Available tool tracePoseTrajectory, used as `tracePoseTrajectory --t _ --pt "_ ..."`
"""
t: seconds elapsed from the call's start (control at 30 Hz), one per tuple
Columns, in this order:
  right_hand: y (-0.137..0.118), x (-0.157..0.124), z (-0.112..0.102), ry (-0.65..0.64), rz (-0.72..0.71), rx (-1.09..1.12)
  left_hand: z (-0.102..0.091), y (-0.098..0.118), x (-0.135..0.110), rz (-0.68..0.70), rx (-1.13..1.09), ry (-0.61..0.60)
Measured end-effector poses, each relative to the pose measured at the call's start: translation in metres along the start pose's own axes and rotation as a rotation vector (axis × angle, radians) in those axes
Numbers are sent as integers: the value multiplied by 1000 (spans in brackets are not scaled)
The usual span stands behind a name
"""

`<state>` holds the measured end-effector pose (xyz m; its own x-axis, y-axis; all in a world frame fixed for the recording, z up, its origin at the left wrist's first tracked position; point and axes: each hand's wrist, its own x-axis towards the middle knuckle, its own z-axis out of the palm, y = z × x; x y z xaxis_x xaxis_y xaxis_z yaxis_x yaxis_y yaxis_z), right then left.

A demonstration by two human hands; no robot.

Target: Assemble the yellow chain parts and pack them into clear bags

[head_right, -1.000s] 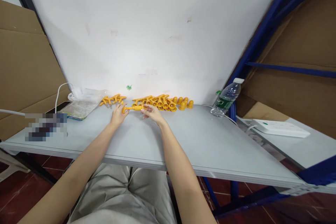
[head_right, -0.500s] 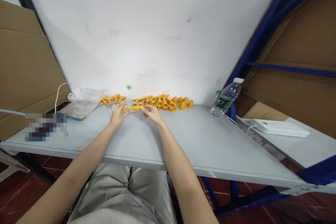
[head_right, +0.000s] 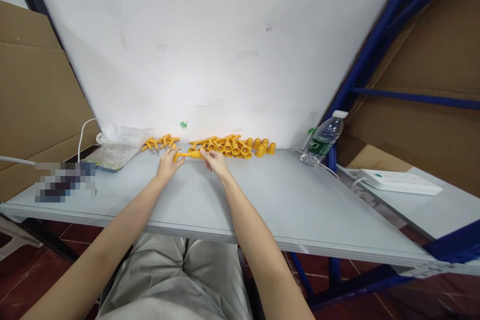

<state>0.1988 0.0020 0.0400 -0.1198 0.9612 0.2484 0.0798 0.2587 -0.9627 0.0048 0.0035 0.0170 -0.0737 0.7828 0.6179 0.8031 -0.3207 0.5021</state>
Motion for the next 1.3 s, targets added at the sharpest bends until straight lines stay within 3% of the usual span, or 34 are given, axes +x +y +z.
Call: tracePoseTrajectory --t 0.23,0.43,0.67,1.07,1.2,1.3 --pt "0 1 -4 -46 66 -55 0 -4 3 -24 -47 -26" --pt "13 9 -16 -127 -175 -70 4 -8 4 -18 -96 3" --pt "14 9 -13 -98 -202 9 5 -7 3 23 -110 44" --pt "-15 -4 -1 35 -19 16 4 0 2 108 -70 89" --pt "-15 -4 6 70 96 66 2 -2 3 72 -75 57" --pt "-13 -4 7 59 92 24 1 -4 5 45 -88 11"
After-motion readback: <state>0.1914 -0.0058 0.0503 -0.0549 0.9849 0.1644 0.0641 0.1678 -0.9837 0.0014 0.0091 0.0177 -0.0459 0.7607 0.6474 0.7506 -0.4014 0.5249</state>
